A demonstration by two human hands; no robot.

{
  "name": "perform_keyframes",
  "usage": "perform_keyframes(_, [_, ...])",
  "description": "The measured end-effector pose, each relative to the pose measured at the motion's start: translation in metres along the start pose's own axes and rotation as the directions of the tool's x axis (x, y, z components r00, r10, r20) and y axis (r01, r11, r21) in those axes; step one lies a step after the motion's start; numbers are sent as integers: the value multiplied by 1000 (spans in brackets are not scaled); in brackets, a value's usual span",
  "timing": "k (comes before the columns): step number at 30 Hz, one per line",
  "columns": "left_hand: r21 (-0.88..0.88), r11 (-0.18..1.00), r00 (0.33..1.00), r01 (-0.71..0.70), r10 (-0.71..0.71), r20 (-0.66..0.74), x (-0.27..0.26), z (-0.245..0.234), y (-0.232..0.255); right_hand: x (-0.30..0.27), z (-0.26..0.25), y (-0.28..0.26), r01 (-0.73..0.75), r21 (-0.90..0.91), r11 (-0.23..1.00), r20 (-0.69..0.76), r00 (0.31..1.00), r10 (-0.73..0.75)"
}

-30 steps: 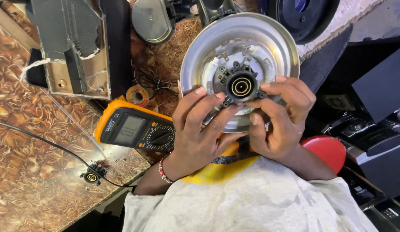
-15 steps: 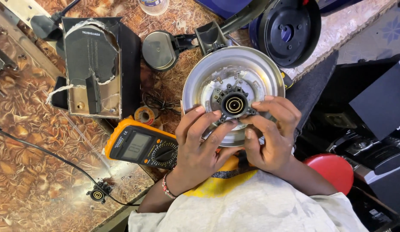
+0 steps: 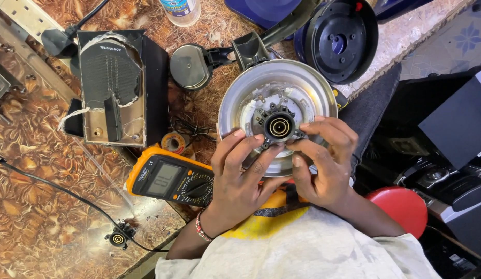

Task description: The person holds a circular electronic component, likely a ceiling fan motor housing, and uses orange-handled pliers to manipulate small internal parts. The hands repeatedly adjust and probe the central mechanism while the component is held steady in the left hand.

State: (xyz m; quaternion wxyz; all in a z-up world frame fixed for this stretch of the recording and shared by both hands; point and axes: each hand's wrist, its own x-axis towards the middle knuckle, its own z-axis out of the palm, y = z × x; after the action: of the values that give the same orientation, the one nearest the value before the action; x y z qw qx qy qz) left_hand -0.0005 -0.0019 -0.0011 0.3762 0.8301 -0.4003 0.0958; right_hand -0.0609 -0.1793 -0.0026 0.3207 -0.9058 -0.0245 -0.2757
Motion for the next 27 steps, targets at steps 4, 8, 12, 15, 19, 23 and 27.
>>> perform_keyframes(4, [7, 1000, 1000, -2, 3, -6, -1, 1, 0, 2, 0, -2, -4, -9, 1000, -12, 1000, 4])
perform_keyframes(8, [38, 999, 1000, -2, 2, 10, -4, 1, -1, 4, -2, -2, 11, 3, 1000, -10, 1000, -11])
perform_keyframes(12, [41, 999, 999, 19, -17, -44, -2, 2, 0, 6, -2, -1, 29, 29, 999, 7, 1000, -29])
perform_keyframes(15, [47, 998, 999, 32, -30, -28, -1, 0, 2, 4, -1, 0, 13, 36, 999, 3, 1000, -13])
perform_keyframes(19, [66, 998, 1000, 23, -22, -9, -1, 0, 2, 0, 0, 2, -6, 36, 999, 6, 1000, 6])
perform_keyframes(23, [68, 998, 1000, 15, -14, -11, -1, 0, 1, 1, 0, 0, 2, 35, 999, -12, 1000, -1])
perform_keyframes(27, [61, 998, 1000, 6, -5, -11, -1, -1, 1, 5, -2, -2, 21, 20, 1000, -5, 1000, -21])
